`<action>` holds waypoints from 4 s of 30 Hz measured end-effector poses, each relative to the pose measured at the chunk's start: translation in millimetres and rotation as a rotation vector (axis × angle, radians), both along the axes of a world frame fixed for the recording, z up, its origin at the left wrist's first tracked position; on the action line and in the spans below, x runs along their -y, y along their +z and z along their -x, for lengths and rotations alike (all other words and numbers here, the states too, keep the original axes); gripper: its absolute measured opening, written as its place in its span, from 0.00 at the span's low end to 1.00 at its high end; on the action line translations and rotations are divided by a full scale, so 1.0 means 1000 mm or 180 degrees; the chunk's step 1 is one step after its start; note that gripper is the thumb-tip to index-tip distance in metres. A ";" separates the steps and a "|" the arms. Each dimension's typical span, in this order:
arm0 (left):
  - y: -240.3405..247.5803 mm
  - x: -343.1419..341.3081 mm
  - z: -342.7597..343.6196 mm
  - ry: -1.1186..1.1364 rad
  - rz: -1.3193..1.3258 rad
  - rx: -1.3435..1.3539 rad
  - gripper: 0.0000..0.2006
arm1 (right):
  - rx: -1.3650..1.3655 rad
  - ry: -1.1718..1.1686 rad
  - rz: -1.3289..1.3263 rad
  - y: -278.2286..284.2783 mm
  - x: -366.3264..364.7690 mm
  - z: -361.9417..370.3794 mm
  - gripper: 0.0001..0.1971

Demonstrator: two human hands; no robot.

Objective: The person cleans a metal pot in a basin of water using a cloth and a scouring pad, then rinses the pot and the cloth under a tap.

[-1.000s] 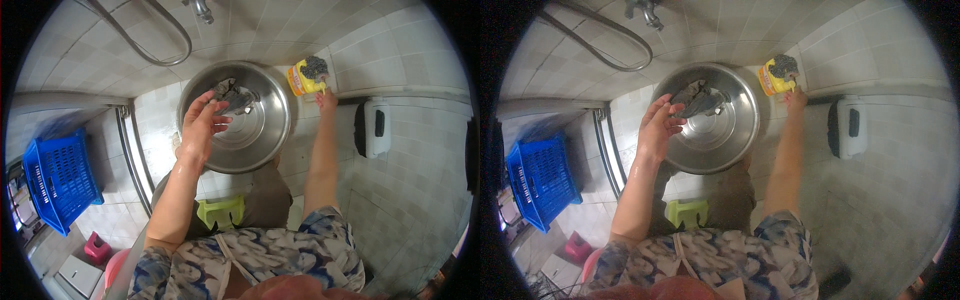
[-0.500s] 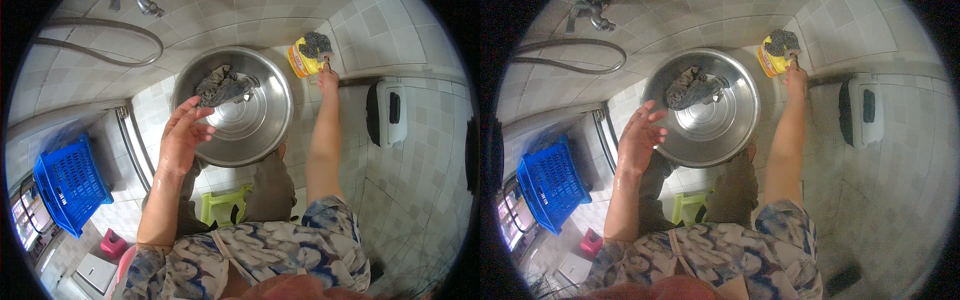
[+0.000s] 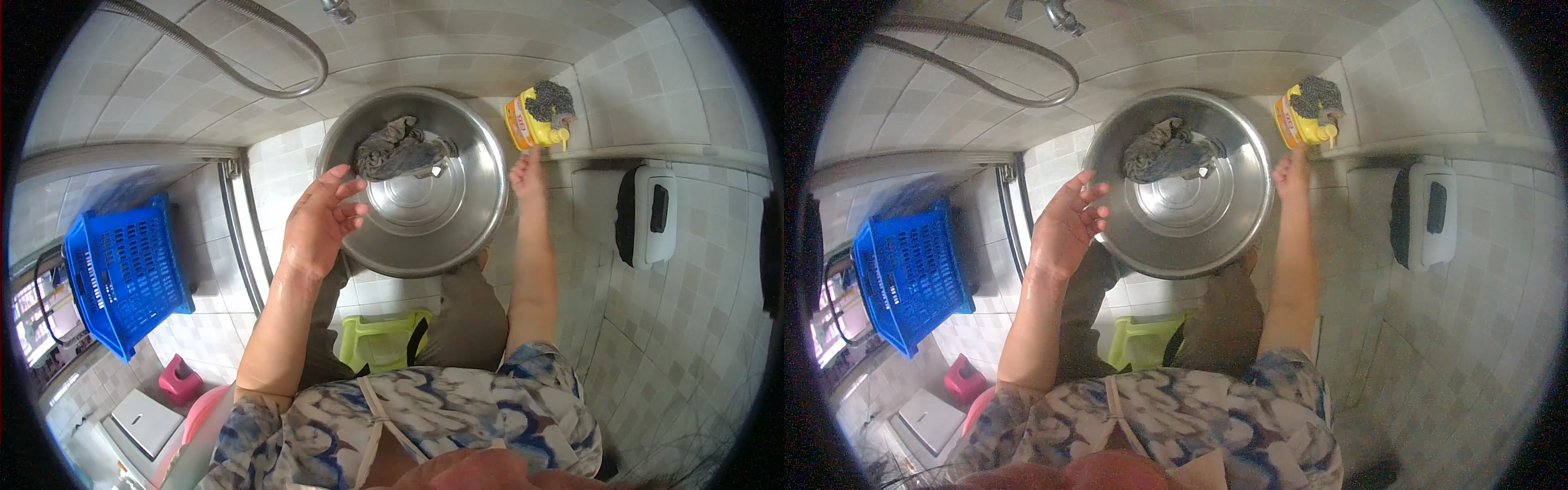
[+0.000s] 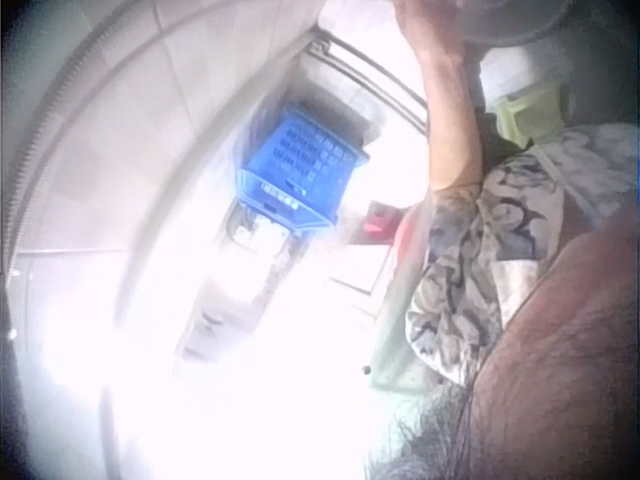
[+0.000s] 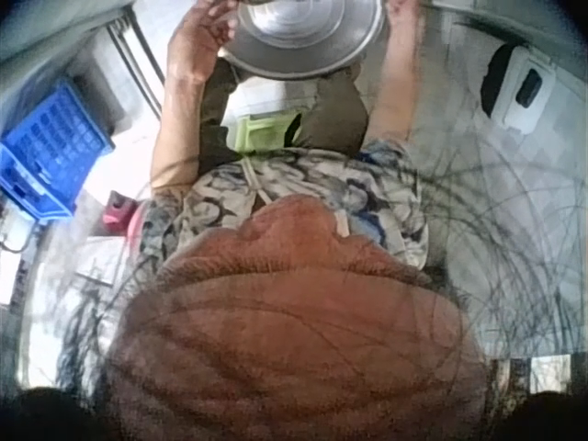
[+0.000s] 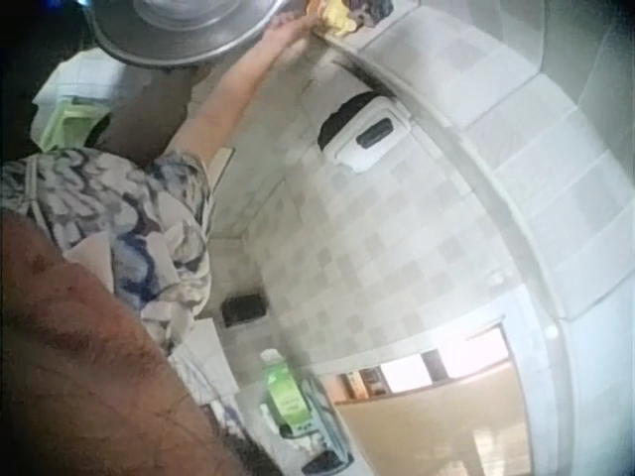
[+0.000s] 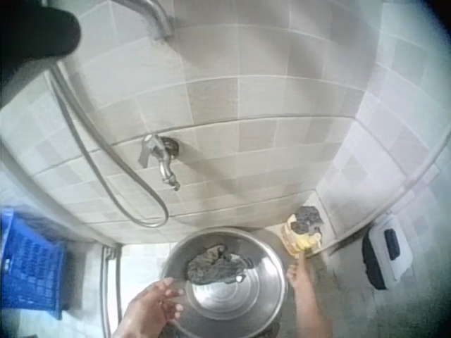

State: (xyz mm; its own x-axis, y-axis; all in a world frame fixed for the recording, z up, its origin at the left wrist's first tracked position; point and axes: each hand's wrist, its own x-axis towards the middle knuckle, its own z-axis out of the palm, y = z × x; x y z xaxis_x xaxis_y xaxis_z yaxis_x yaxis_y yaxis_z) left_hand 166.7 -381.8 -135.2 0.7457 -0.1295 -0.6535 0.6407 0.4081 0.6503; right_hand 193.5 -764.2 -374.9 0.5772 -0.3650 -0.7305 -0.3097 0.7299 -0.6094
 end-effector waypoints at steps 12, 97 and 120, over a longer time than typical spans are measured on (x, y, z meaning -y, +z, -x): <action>0.003 -0.006 0.004 -0.0163 0.0081 -0.0301 0.17 | 0.1434 0.4015 0.4874 -0.073 -0.224 -0.081 0.27; -0.026 0.031 0.008 0.0339 0.1348 -0.0348 0.16 | 0.1445 0.1892 0.3623 0.238 -0.264 0.062 0.18; 0.004 0.023 -0.002 0.0104 0.1837 -0.0188 0.23 | 0.1301 0.1681 0.2372 0.244 -0.174 0.039 0.26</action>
